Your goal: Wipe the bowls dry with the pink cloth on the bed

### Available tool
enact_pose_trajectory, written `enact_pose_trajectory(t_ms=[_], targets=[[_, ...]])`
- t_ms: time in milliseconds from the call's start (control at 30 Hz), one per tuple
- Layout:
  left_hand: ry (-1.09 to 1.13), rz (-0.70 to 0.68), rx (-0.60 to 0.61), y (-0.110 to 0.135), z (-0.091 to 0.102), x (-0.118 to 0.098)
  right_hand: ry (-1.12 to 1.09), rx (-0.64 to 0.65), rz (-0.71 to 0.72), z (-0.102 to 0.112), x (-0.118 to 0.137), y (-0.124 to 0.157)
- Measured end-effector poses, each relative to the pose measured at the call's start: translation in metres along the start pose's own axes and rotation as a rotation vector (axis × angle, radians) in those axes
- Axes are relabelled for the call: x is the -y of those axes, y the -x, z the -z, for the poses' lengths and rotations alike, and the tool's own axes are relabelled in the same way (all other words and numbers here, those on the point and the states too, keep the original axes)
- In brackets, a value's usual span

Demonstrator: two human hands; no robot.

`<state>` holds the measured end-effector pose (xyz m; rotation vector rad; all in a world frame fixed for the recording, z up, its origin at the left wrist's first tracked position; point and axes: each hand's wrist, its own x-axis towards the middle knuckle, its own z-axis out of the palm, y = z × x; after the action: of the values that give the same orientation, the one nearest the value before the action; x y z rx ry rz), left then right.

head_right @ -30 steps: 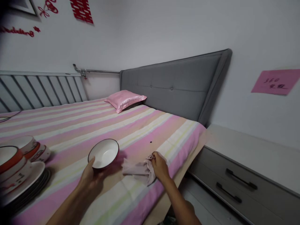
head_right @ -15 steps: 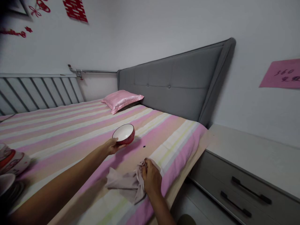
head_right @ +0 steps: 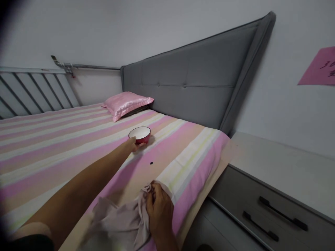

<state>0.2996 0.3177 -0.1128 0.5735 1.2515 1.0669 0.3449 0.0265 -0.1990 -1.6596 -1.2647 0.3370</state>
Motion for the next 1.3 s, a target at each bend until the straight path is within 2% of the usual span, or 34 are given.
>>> enact_pose_trajectory(t_ms=[133, 333, 500, 600, 733, 933, 967, 1033, 1100, 1200, 1267, 1300], targets=[[0.002, 0.024, -0.105, -0.011, -0.007, 0.011, -0.017, -0.025, 0.012, -0.002, -0.003, -0.001], [-0.026, -0.02, -0.035, -0.013, -0.004, 0.018, -0.024, -0.019, 0.002, -0.002, -0.004, 0.0], [-0.086, 0.02, 0.019, 0.001, 0.006, 0.015, -0.029, -0.036, 0.009, -0.002, -0.004, 0.0], [-0.137, 0.006, 0.027, 0.02, 0.024, 0.013, -0.02, -0.031, -0.005, -0.001, -0.002, 0.001], [-0.209, -0.103, 0.067, 0.063, 0.07, 0.011, -0.014, -0.03, -0.015, -0.001, -0.001, 0.002], [-0.324, -0.325, 0.064, 0.147, 0.168, 0.002, -0.043, -0.008, -0.021, -0.001, -0.004, 0.007], [-0.346, -0.381, 0.055, 0.16, 0.185, 0.0, -0.042, -0.008, -0.017, -0.002, -0.005, 0.008], [-0.516, -0.593, 0.018, 0.184, 0.218, -0.006, -0.035, -0.004, -0.02, -0.002, -0.007, 0.01], [-0.671, -0.766, -0.041, 0.206, 0.248, -0.013, -0.031, 0.011, -0.031, -0.002, -0.009, 0.012], [-0.849, -0.955, -0.168, 0.234, 0.29, -0.029, -0.018, 0.024, -0.056, -0.002, -0.012, 0.013], [-0.987, -1.049, -0.31, 0.25, 0.317, -0.043, -0.007, 0.03, -0.053, -0.001, -0.014, 0.015], [-1.062, -1.103, -0.426, 0.256, 0.331, -0.051, 0.001, 0.031, -0.055, -0.001, -0.015, 0.015]])
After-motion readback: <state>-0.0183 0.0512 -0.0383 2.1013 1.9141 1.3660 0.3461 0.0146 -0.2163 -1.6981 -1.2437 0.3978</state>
